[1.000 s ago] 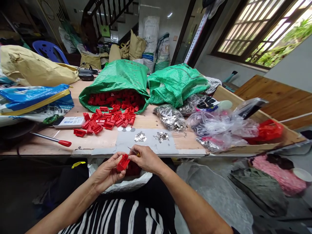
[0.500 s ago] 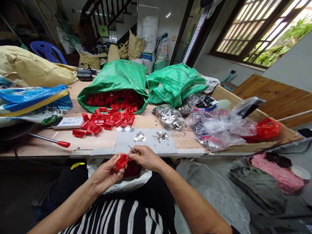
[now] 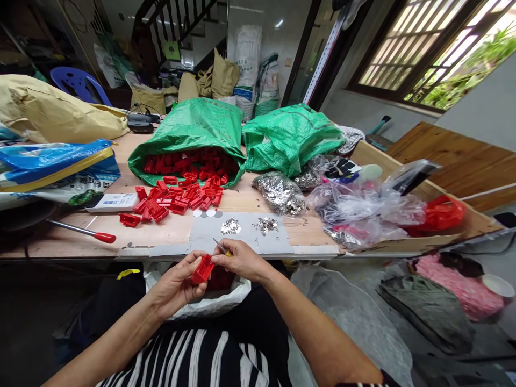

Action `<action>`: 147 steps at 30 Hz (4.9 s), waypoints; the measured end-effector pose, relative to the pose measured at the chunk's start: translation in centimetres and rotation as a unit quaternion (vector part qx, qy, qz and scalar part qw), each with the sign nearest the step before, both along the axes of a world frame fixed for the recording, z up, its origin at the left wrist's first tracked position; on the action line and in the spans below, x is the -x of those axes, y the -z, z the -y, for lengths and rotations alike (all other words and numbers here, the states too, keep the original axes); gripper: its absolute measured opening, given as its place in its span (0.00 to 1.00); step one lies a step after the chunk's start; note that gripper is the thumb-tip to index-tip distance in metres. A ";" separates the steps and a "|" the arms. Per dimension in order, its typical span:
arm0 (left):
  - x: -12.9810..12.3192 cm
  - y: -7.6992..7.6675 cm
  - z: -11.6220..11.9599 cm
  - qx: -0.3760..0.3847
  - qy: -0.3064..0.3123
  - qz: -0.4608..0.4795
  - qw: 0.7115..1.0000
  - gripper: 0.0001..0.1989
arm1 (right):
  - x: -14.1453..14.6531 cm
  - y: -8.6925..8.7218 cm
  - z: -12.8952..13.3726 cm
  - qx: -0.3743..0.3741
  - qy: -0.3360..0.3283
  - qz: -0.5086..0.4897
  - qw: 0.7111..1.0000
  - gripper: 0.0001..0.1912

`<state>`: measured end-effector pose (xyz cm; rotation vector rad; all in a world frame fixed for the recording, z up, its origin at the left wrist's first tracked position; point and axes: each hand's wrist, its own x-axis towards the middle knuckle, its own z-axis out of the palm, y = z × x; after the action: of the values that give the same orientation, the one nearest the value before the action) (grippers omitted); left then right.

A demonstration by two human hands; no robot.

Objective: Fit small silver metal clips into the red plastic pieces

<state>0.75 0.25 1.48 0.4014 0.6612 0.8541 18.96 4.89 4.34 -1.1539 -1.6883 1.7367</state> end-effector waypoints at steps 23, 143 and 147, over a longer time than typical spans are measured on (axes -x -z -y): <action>0.1 0.3 -1.2 -0.239 -0.080 -0.264 0.931 0.23 | 0.6 4.0 1.0 0.028 0.125 -0.071 0.989 0.17; 0.5 2.6 -4.1 -0.298 -0.141 -0.220 0.918 0.13 | 0.7 4.4 -1.7 -0.044 0.075 -0.035 0.996 0.18; 1.6 3.4 -5.5 -0.349 -0.126 -0.350 0.860 0.14 | 0.0 4.6 -1.8 -0.180 0.095 0.098 0.974 0.14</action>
<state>-0.87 5.74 -1.93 1.3518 1.0806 1.2008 18.93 6.70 -0.22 -1.2947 -1.8428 1.1737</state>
